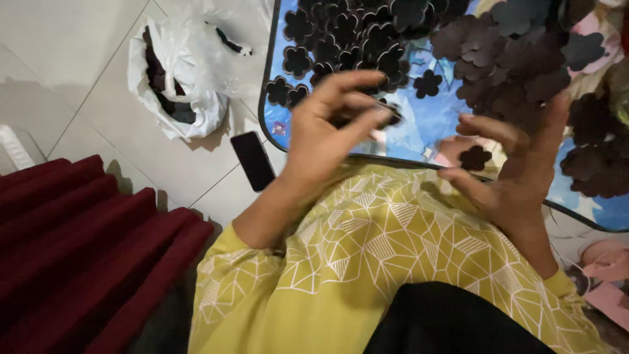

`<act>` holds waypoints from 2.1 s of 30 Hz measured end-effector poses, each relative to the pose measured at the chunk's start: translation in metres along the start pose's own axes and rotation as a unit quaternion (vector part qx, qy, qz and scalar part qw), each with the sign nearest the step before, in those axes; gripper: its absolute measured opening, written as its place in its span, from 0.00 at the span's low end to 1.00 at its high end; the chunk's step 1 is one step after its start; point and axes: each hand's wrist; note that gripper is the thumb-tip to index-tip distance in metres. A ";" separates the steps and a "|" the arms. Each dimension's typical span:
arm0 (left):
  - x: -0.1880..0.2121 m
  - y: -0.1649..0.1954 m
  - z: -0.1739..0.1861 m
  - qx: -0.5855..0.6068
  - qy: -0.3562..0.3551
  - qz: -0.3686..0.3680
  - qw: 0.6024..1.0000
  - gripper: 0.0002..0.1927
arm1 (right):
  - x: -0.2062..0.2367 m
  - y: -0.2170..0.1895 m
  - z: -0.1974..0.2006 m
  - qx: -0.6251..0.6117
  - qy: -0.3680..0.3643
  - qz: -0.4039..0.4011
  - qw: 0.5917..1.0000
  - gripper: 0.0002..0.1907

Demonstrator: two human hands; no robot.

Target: The person sits on the floor with a tray of dark foam flower cutouts on their lap. They pick up flower pieces one at a time, press and shape the petals by hand, dip them into a container of glue, and place the glued flowers back onto the tray in piles.

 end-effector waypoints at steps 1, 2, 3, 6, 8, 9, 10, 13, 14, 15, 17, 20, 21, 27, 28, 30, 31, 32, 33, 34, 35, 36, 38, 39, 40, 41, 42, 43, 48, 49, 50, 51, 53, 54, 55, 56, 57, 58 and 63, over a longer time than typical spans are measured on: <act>0.001 0.004 0.005 0.023 0.025 -0.010 0.999 0.22 | 0.003 0.000 0.002 0.008 0.010 -0.008 1.000 0.64; 0.002 0.009 0.011 -0.110 0.055 -0.077 0.989 0.23 | 0.006 0.002 0.004 0.017 0.021 -0.016 1.000 0.62; 0.001 0.014 0.016 -0.241 0.083 -0.144 0.956 0.25 | 0.010 0.003 0.006 0.033 0.032 -0.022 0.999 0.59; -0.002 0.016 0.013 -0.474 0.147 -0.304 0.813 0.26 | 0.023 0.010 0.010 0.004 0.088 -0.073 0.993 0.51; -0.007 0.012 0.005 -0.519 0.131 -0.364 0.762 0.24 | 0.025 0.016 0.014 0.012 0.122 -0.071 0.990 0.46; -0.009 0.007 -0.001 -0.515 0.097 -0.376 0.764 0.22 | 0.024 0.020 0.018 0.044 0.133 -0.047 0.989 0.43; -0.011 0.003 -0.008 -0.510 0.062 -0.389 0.765 0.20 | 0.025 0.021 0.023 0.081 0.141 -0.031 0.986 0.40; -0.018 -0.010 -0.029 -0.546 -0.050 -0.409 0.729 0.20 | 0.028 0.020 0.049 0.193 0.171 0.004 0.966 0.30; -0.022 -0.015 -0.035 -0.558 -0.059 -0.406 0.722 0.21 | 0.030 0.019 0.060 0.225 0.182 0.016 0.957 0.27; -0.026 -0.020 -0.043 -0.568 -0.072 -0.403 0.714 0.22 | 0.031 0.018 0.073 0.250 0.193 0.031 0.948 0.25; -0.037 -0.033 -0.060 -0.593 -0.082 -0.397 0.696 0.23 | 0.033 0.019 0.101 0.339 0.188 0.048 0.921 0.22; -0.051 -0.047 -0.077 -0.624 -0.058 -0.388 0.676 0.21 | 0.035 0.016 0.143 0.489 0.144 0.018 0.860 0.23; -0.055 -0.050 -0.081 -0.626 -0.044 -0.388 0.675 0.19 | 0.035 0.017 0.144 0.514 0.142 -0.012 0.846 0.24; -0.060 -0.053 -0.092 -0.648 -0.031 -0.371 0.665 0.15 | 0.017 0.036 0.149 0.543 0.120 -0.049 0.829 0.32; -0.062 -0.053 -0.093 -0.652 -0.031 -0.369 0.662 0.15 | 0.014 0.040 0.150 0.547 0.117 -0.045 0.827 0.32; -0.064 -0.051 -0.097 -0.654 -0.033 -0.368 0.660 0.15 | 0.006 0.047 0.151 0.554 0.111 -0.045 0.824 0.34; -0.066 -0.050 -0.099 -0.654 -0.033 -0.369 0.659 0.14 | 0.003 0.050 0.152 0.557 0.107 -0.050 0.822 0.36; -0.067 -0.049 -0.100 -0.648 -0.036 -0.365 0.667 0.15 | 0.000 0.053 0.153 0.559 0.103 -0.055 0.821 0.37; -0.068 -0.048 -0.101 -0.642 -0.039 -0.361 0.675 0.15 | -0.001 0.055 0.154 0.560 0.096 -0.061 0.821 0.38; -0.068 -0.046 -0.102 -0.637 -0.041 -0.356 0.682 0.15 | -0.003 0.057 0.154 0.562 0.092 -0.063 0.820 0.38; -0.069 -0.045 -0.103 -0.639 -0.041 -0.352 0.682 0.15 | -0.004 0.059 0.154 0.564 0.089 -0.064 0.819 0.39; -0.070 -0.044 -0.105 -0.641 -0.041 -0.350 0.682 0.15 | -0.005 0.061 0.153 0.568 0.089 -0.060 0.816 0.39; -0.073 -0.042 -0.107 -0.642 -0.043 -0.346 0.683 0.15 | -0.005 0.064 0.154 0.574 0.088 -0.058 0.812 0.40; -0.074 -0.042 -0.108 -0.643 -0.043 -0.345 0.682 0.15 | -0.005 0.066 0.154 0.576 0.087 -0.059 0.811 0.40; -0.076 -0.041 -0.109 -0.643 -0.043 -0.345 0.682 0.15 | -0.007 0.068 0.156 0.585 0.087 -0.055 0.805 0.40; -0.078 -0.041 -0.111 -0.645 -0.041 -0.349 0.678 0.14 | -0.007 0.070 0.157 0.594 0.087 -0.052 0.798 0.40; -0.079 -0.041 -0.112 -0.648 -0.040 -0.352 0.674 0.14 | -0.010 0.073 0.158 0.607 0.086 -0.045 0.788 0.40; -0.079 -0.040 -0.112 -0.651 -0.038 -0.354 0.670 0.14 | -0.010 0.075 0.158 0.617 0.084 -0.043 0.781 0.40; -0.081 -0.037 -0.112 -0.662 -0.044 -0.359 0.656 0.11 | -0.010 0.070 0.158 0.609 0.087 -0.059 0.786 0.37; -0.081 -0.038 -0.113 -0.665 -0.043 -0.361 0.652 0.11 | -0.009 0.067 0.159 0.588 0.095 -0.066 0.801 0.38; -0.080 -0.037 -0.112 -0.665 -0.045 -0.360 0.653 0.11 | -0.009 0.063 0.159 0.566 0.103 -0.073 0.815 0.38; -0.080 -0.038 -0.112 -0.665 -0.046 -0.359 0.653 0.11 | -0.008 0.059 0.160 0.538 0.117 -0.077 0.831 0.39; -0.079 -0.039 -0.111 -0.669 -0.048 -0.364 0.647 0.10 | -0.006 0.050 0.160 0.502 0.140 -0.084 0.849 0.40; -0.078 -0.040 -0.110 -0.672 -0.048 -0.368 0.640 0.10 | -0.004 0.044 0.159 0.494 0.150 -0.086 0.852 0.40; -0.078 -0.041 -0.110 -0.675 -0.047 -0.373 0.634 0.10 | -0.001 0.040 0.158 0.487 0.161 -0.087 0.854 0.40; -0.078 -0.042 -0.109 -0.675 -0.050 -0.382 0.629 0.10 | 0.001 0.035 0.155 0.477 0.161 -0.098 0.858 0.40; -0.080 -0.044 -0.108 -0.675 -0.053 -0.390 0.624 0.09 | 0.003 0.032 0.150 0.467 0.161 -0.109 0.863 0.40; -0.080 -0.043 -0.107 -0.675 -0.056 -0.399 0.618 0.09 | 0.005 0.029 0.147 0.457 0.161 -0.120 0.866 0.39; -0.080 -0.039 -0.105 -0.668 -0.069 -0.417 0.612 0.07 | 0.015 0.012 0.129 0.350 0.181 -0.111 0.913 0.30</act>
Point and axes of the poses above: each hand's wrist, its own x-axis away from the middle knuckle, its own z-axis out of the back of the hand, y = z × x, and after that the axes turned 1 degree about z, right-handed
